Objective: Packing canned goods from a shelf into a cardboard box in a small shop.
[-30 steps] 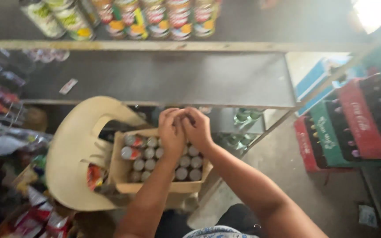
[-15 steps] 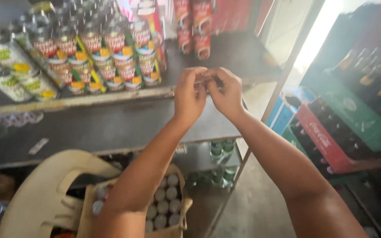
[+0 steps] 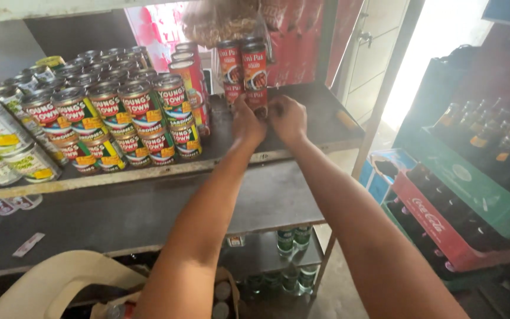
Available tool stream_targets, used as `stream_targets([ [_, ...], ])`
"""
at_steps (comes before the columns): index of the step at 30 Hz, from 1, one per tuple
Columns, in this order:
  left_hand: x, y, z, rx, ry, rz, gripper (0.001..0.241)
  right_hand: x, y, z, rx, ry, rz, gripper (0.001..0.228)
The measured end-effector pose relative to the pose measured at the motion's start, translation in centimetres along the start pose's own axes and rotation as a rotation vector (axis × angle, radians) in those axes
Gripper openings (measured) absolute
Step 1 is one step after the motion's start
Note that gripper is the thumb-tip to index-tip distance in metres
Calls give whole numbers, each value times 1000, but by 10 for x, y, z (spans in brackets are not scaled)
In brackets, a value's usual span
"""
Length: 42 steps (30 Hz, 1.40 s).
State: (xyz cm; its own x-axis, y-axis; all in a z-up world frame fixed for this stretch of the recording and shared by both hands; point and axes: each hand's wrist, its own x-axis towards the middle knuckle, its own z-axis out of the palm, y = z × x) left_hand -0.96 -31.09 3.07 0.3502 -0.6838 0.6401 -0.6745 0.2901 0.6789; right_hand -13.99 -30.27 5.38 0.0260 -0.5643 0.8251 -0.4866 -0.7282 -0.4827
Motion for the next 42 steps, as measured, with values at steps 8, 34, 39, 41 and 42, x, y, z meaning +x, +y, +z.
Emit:
stream_targets([
  [8, 40, -19, 25, 10, -76, -160, 87, 13, 10, 16, -52, 40, 33, 61],
  [34, -7, 36, -69, 80, -354, -19, 114, 14, -35, -16, 300, -19, 113, 41],
  [39, -32, 45, -117, -37, -224, 122, 88, -7, -54, -44, 234, 85, 116, 42],
  [41, -44, 65, -156, -105, -290, 85, 81, -20, -62, -58, 316, 54, 92, 40],
  [42, -54, 65, -170, -107, -296, 68, 81, -30, -73, -65, 312, 41, 104, 40],
])
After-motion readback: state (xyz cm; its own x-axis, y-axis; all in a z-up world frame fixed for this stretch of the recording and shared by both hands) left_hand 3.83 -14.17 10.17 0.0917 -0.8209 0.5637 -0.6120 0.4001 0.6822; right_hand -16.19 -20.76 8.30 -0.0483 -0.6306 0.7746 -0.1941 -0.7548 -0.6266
